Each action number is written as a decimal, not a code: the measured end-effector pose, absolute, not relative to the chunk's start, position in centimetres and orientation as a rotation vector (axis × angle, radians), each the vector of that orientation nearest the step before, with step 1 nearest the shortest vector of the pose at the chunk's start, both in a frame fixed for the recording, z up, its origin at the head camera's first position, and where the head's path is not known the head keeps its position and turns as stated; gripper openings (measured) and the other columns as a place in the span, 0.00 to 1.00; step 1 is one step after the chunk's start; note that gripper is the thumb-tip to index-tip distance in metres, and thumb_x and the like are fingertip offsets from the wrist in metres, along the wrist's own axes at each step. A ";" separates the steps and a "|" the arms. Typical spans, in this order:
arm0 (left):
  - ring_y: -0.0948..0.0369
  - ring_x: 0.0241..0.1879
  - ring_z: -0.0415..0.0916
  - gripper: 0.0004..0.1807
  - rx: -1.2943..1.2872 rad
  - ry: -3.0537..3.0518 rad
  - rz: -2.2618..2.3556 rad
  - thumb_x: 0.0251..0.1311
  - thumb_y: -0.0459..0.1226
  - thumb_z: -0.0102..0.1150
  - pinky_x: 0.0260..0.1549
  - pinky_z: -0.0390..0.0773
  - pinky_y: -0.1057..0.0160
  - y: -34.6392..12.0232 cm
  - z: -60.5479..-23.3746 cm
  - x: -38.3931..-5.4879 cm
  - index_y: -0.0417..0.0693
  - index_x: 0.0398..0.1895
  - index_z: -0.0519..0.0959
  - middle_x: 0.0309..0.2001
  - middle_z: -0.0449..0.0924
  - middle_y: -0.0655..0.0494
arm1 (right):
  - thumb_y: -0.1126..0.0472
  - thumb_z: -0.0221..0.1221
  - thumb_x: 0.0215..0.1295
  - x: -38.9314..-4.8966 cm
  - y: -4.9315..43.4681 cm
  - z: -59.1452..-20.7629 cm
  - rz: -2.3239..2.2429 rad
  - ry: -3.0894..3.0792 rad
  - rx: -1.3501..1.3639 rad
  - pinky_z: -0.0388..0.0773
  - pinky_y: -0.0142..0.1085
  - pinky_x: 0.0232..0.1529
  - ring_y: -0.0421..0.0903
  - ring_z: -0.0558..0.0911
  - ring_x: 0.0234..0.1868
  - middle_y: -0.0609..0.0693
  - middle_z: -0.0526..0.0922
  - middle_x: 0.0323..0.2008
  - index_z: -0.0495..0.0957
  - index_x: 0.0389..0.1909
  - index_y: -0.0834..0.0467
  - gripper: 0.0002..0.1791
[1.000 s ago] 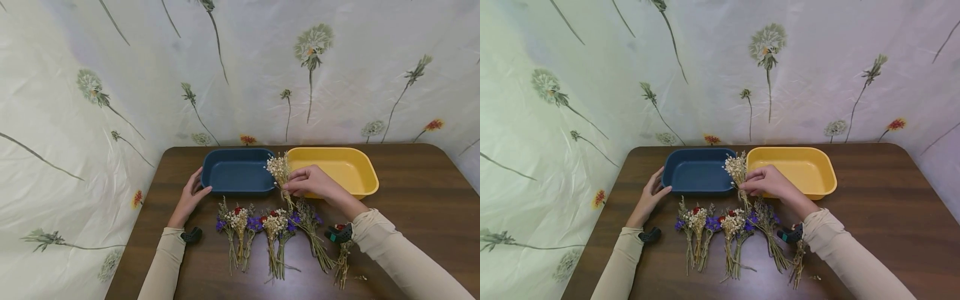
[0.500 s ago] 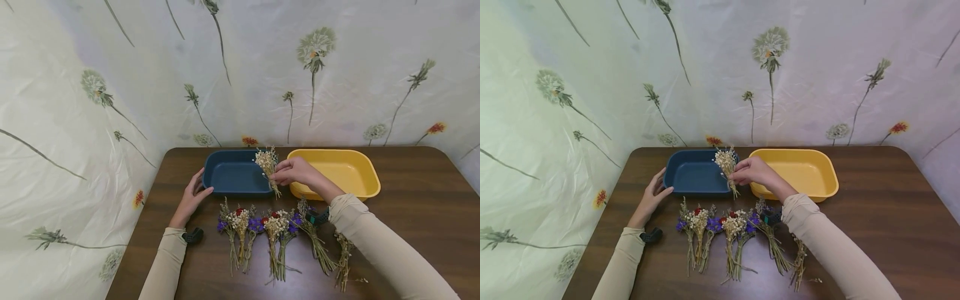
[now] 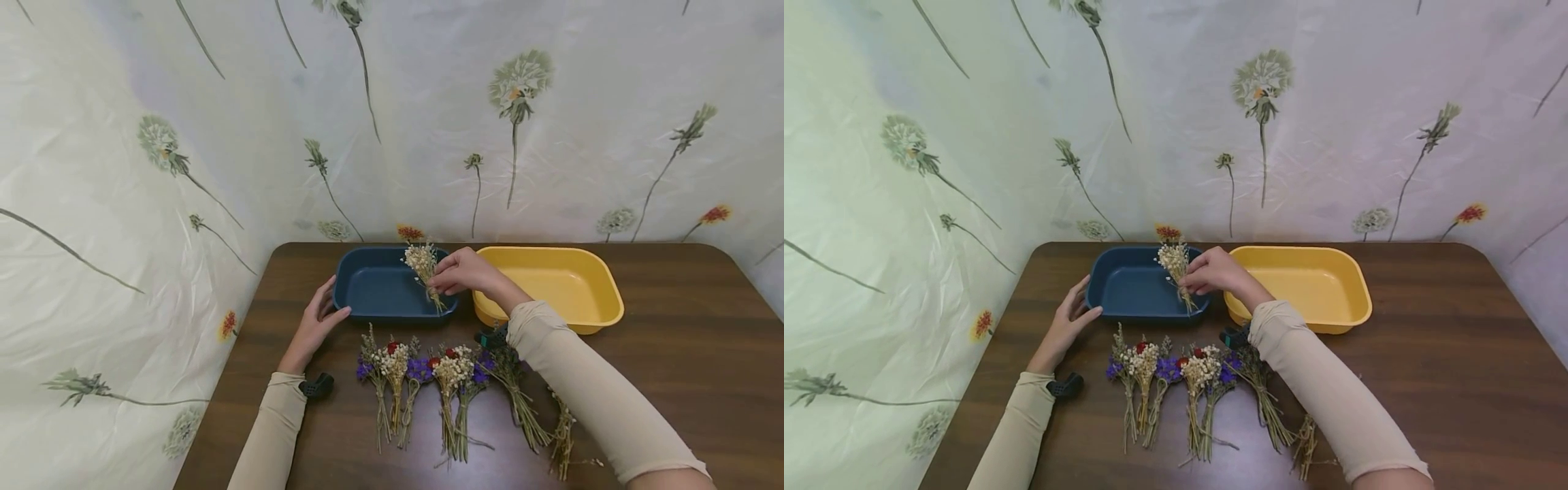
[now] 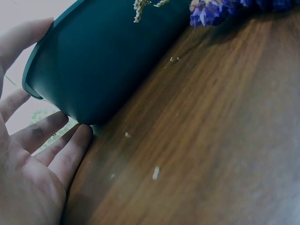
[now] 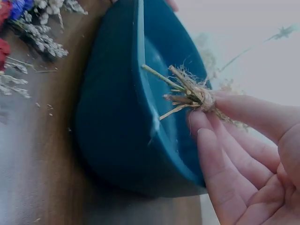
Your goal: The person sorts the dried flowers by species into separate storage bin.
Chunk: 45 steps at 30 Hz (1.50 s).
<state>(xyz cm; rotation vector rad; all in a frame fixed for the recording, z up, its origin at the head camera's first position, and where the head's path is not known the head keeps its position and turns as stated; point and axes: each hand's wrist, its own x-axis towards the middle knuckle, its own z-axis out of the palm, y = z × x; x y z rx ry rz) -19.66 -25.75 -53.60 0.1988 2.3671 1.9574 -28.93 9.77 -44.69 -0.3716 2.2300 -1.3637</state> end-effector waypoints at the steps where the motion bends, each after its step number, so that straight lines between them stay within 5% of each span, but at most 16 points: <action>1: 0.46 0.79 0.58 0.40 0.205 2.362 1.958 0.73 0.44 0.62 0.74 0.66 0.42 -25.8 -53.6 -19.7 0.72 0.81 0.54 0.80 0.57 0.49 | 0.56 0.69 0.67 -29.0 9.5 -44.7 -1.345 2.237 -0.381 0.89 0.41 0.42 0.53 0.91 0.41 0.53 0.92 0.36 0.86 0.50 0.66 0.18; 9: 0.47 0.80 0.58 0.40 0.199 2.341 1.964 0.72 0.45 0.63 0.74 0.66 0.42 -25.8 -53.5 -19.5 0.74 0.81 0.55 0.80 0.57 0.51 | 0.58 0.68 0.68 -29.6 7.8 -44.4 -1.130 2.369 -0.456 0.88 0.37 0.35 0.47 0.91 0.37 0.60 0.91 0.41 0.87 0.49 0.65 0.16; 27: 0.47 0.79 0.59 0.41 0.193 2.355 1.954 0.71 0.44 0.63 0.74 0.66 0.42 -25.9 -53.6 -19.4 0.71 0.82 0.54 0.80 0.57 0.50 | 0.60 0.69 0.66 -29.3 5.1 -44.7 -0.756 2.545 -0.474 0.89 0.42 0.36 0.43 0.87 0.23 0.54 0.90 0.28 0.88 0.30 0.61 0.08; 45: 0.44 0.80 0.56 0.41 0.214 2.377 1.935 0.72 0.45 0.62 0.74 0.65 0.40 -26.0 -53.8 -19.6 0.71 0.82 0.53 0.81 0.55 0.48 | 0.65 0.66 0.66 -29.1 5.4 -44.7 -0.814 2.534 -0.468 0.89 0.42 0.38 0.47 0.90 0.32 0.61 0.90 0.40 0.86 0.47 0.67 0.12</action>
